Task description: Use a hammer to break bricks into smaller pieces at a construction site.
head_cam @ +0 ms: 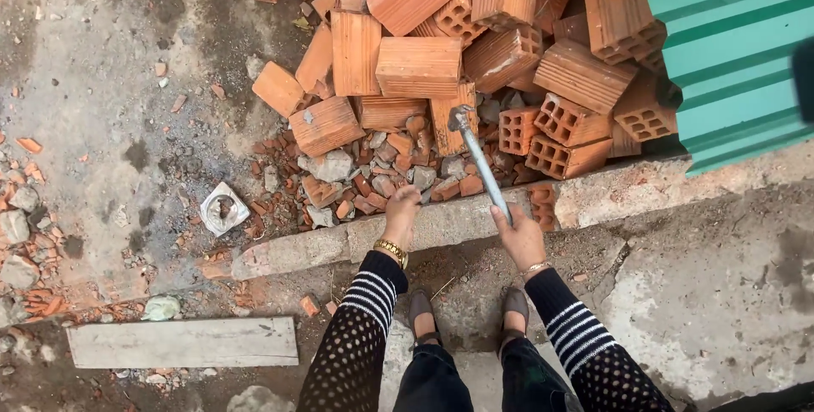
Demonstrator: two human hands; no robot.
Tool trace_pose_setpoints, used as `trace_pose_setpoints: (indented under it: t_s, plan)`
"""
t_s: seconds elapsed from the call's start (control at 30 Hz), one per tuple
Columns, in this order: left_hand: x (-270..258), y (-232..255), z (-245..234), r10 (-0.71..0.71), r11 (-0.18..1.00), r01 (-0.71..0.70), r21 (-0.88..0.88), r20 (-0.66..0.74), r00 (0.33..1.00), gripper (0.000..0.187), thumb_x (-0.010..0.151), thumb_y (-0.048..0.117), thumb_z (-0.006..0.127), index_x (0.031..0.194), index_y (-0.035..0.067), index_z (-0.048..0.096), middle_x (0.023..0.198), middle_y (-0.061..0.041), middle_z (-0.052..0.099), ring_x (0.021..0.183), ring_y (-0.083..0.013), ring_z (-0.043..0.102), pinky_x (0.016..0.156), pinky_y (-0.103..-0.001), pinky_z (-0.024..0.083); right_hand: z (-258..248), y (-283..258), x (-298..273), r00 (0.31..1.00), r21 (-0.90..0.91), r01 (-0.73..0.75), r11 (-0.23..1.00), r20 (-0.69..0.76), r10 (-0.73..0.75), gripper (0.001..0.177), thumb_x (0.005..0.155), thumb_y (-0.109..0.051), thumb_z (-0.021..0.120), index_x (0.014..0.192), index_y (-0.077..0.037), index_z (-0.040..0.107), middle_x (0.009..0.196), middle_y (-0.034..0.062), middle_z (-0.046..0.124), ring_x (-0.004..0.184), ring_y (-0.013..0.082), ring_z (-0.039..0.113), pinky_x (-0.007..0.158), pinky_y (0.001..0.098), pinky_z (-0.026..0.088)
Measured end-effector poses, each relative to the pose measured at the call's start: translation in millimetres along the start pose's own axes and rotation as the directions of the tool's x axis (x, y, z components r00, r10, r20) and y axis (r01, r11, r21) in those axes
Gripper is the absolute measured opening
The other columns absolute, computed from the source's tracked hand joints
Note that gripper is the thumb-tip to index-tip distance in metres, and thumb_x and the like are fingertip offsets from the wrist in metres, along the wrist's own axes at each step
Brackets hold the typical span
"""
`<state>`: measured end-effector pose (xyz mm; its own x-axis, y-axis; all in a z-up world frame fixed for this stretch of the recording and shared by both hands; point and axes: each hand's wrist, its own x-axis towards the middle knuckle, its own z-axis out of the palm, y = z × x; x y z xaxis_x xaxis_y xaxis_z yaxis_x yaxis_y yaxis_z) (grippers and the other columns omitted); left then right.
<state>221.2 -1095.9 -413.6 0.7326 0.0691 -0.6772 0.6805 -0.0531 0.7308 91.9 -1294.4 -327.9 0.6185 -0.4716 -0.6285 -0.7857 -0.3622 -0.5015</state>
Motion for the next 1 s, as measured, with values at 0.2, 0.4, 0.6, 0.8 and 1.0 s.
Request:
trace_pose_setpoints:
  t_s: [0.2, 0.4, 0.6, 0.8, 1.0]
  plan:
    - [134.4, -87.0, 29.0, 0.253, 0.942, -0.229, 0.245, -0.070, 0.965, 0.029, 0.084, 0.018, 0.066, 0.112, 0.018, 0.073, 0.088, -0.003, 0.073, 0.083, -0.0123, 0.068, 0.067, -0.027, 0.053, 87.6, 62.5, 134.7, 0.992, -0.053, 0.070, 0.996, -0.097, -0.075, 0.046, 0.105, -0.058, 0.050, 0.118, -0.020, 0.070, 0.085, 0.0152, 0.074, 0.093, 0.0389, 0.073, 0.081, 0.0523, 0.057]
    - [234.5, -99.0, 66.9, 0.343, 0.595, -0.231, 0.770, 0.016, 0.939, 0.056, 0.084, 0.036, 0.067, 0.137, 0.020, 0.060, 0.126, -0.009, 0.061, 0.117, -0.0344, 0.064, 0.102, -0.049, 0.050, 113.8, 94.1, 168.3, 0.997, 0.363, 0.070, 0.929, 0.016, -0.081, 0.031, 0.110, -0.037, 0.047, 0.103, -0.010, 0.060, 0.053, 0.0035, 0.055, 0.042, 0.0176, 0.056, 0.040, 0.0276, 0.048]
    - [210.3, -73.5, 93.8, 0.438, 0.536, -0.280, 0.796, 0.021, 0.899, 0.056, 0.085, 0.029, 0.068, 0.137, 0.010, 0.060, 0.115, -0.018, 0.072, 0.110, -0.0389, 0.070, 0.096, -0.047, 0.055, 98.4, 77.5, 169.1, 0.968, 0.453, 0.201, 0.869, 0.046, -0.248, 0.019, 0.100, -0.016, 0.061, 0.110, 0.000, 0.059, 0.043, 0.0089, 0.057, 0.032, 0.0208, 0.058, 0.036, 0.0306, 0.049]
    - [280.2, -92.8, 48.8, 0.591, 0.503, -0.421, 0.755, 0.055, 0.805, 0.034, 0.080, 0.020, 0.064, 0.110, 0.004, 0.068, 0.104, -0.024, 0.070, 0.104, -0.0450, 0.068, 0.091, -0.057, 0.053, 111.1, 98.9, 199.5, 0.951, 0.644, 0.267, 0.717, -0.056, -0.304, 0.025, 0.098, -0.016, 0.061, 0.117, 0.000, 0.057, 0.054, 0.0053, 0.045, 0.031, 0.0139, 0.044, 0.025, 0.0278, 0.037]
    - [138.3, -43.0, 59.9, 0.385, 0.922, -0.358, -0.148, 0.233, 0.893, 0.046, 0.096, 0.011, 0.068, 0.138, 0.002, 0.054, 0.130, -0.026, 0.058, 0.112, -0.0379, 0.067, 0.092, -0.043, 0.060, 101.1, 101.6, 172.5, 0.932, 0.442, 0.363, 0.820, -0.190, -0.309, 0.035, 0.105, -0.035, 0.052, 0.114, -0.002, 0.061, 0.051, 0.0084, 0.053, 0.029, 0.0179, 0.051, 0.025, 0.0290, 0.040]
